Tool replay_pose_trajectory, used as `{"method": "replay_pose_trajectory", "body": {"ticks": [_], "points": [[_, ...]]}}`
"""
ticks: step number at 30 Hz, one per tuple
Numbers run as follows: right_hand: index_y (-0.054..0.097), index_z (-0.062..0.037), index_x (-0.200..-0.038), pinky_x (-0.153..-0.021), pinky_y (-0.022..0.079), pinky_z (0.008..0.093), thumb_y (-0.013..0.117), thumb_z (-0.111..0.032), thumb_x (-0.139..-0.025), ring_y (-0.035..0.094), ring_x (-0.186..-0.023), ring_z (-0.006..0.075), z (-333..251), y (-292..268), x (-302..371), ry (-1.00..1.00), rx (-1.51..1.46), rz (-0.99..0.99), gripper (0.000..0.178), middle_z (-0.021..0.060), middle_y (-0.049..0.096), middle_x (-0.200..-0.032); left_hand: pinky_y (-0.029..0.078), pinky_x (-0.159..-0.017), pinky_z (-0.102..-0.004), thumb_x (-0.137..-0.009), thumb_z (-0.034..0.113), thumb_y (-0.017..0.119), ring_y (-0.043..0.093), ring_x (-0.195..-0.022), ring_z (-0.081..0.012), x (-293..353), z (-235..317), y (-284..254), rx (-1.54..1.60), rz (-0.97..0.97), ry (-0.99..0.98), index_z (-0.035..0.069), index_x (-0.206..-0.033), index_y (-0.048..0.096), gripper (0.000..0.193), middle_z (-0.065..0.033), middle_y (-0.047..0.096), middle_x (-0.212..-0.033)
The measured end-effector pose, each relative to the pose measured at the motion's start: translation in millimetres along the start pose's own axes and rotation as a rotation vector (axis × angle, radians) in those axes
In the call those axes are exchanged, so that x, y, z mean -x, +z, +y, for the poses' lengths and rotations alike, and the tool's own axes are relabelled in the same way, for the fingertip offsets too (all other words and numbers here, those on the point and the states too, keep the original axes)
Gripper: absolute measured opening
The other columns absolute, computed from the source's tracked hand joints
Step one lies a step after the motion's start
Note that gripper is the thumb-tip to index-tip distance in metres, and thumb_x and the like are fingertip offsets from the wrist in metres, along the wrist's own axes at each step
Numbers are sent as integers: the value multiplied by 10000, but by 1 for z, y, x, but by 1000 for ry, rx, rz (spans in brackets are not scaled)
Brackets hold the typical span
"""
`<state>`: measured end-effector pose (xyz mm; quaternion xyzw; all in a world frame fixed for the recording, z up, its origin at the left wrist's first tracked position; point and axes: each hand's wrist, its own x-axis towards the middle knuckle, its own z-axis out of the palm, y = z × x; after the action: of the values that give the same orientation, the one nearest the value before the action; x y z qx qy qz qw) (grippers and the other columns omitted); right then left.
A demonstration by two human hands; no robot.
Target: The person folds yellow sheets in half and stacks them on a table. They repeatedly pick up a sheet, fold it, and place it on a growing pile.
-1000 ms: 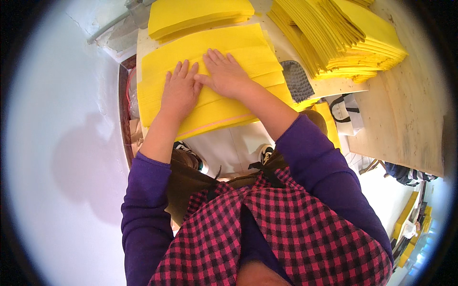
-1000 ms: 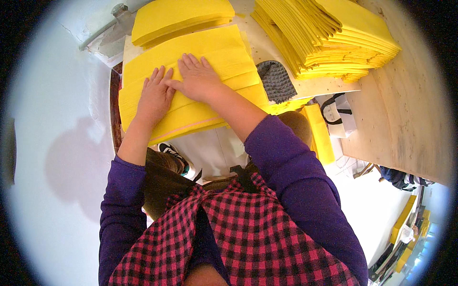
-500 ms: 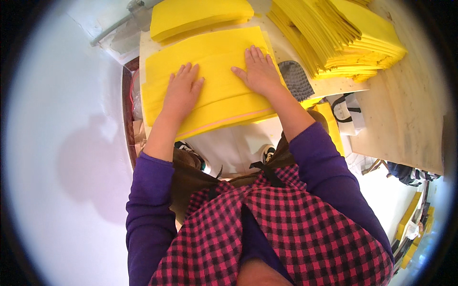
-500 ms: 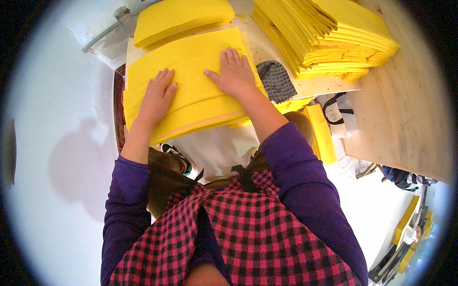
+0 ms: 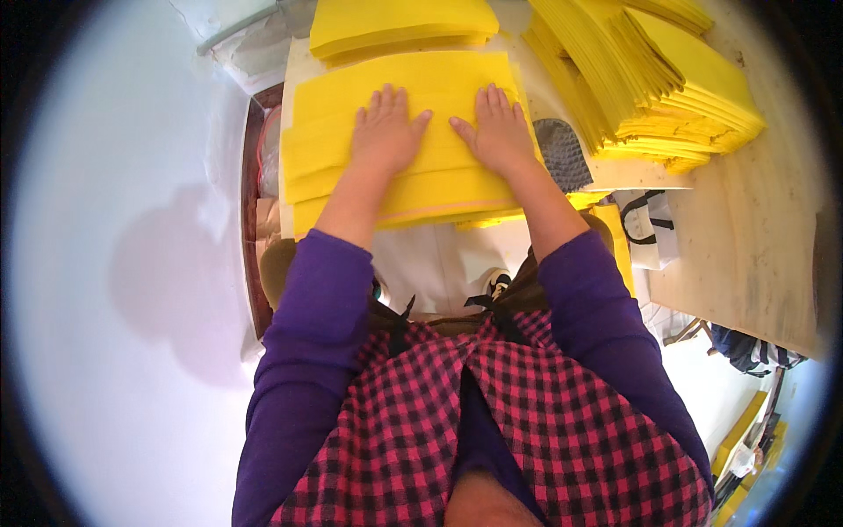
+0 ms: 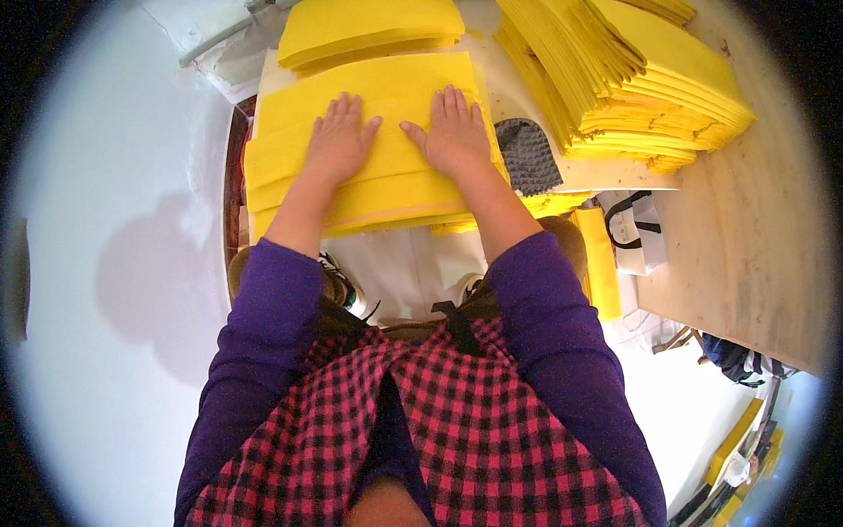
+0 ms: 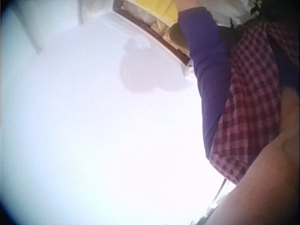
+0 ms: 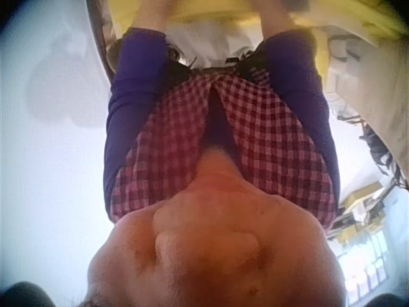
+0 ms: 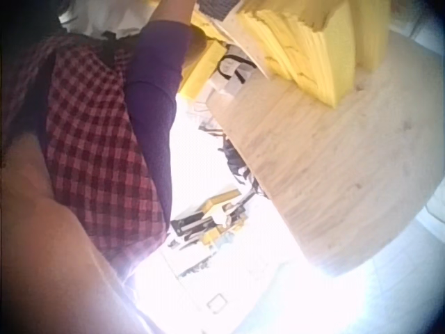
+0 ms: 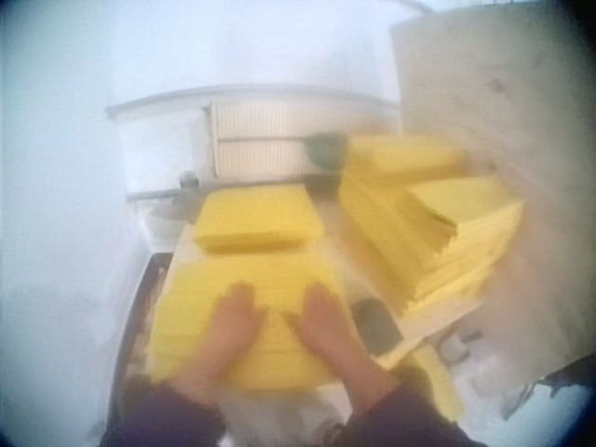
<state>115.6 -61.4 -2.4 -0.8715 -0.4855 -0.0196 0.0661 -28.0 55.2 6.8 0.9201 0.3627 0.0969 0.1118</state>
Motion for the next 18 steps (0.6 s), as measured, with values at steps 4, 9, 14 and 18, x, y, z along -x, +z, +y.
{"method": "replay_pose_trajectory", "body": {"ticks": [4,9,14,18], "points": [[200,-3,-1453,-1150,110,395,273,-635,-908,140,-1423,252,0,1,-1,-9,-23,-3,838,158,169,-1528,131,-1143,-437,-943,518,318,159,-1420,-253,16,-48,-8,-73,-21,-120,43,-1451,246,700,-131,200,-1525],[201,-2,-1452,-1149,113,397,264,-645,-906,143,-1423,255,2,2,-2,-17,-43,7,847,159,169,-1528,136,-1138,-460,-944,521,316,148,-1423,-256,33,-90,-16,-101,-2,-232,40,-1455,225,708,-136,173,-1532],[205,1,-1451,-1147,116,401,275,-651,-901,139,-1424,253,3,4,-3,-25,-51,18,856,164,162,-1529,173,-1125,-483,-938,532,327,149,-1421,-270,42,-106,-18,-60,8,-318,37,-1461,198,731,-136,151,-1537],[213,25,-1441,-1144,118,421,281,-656,-897,151,-1419,275,0,-6,-6,-17,-57,-8,874,180,172,-1522,187,-1118,-492,-936,537,330,150,-1420,-280,43,-106,-15,-80,26,-323,35,-1461,195,738,-135,152,-1537]]}}
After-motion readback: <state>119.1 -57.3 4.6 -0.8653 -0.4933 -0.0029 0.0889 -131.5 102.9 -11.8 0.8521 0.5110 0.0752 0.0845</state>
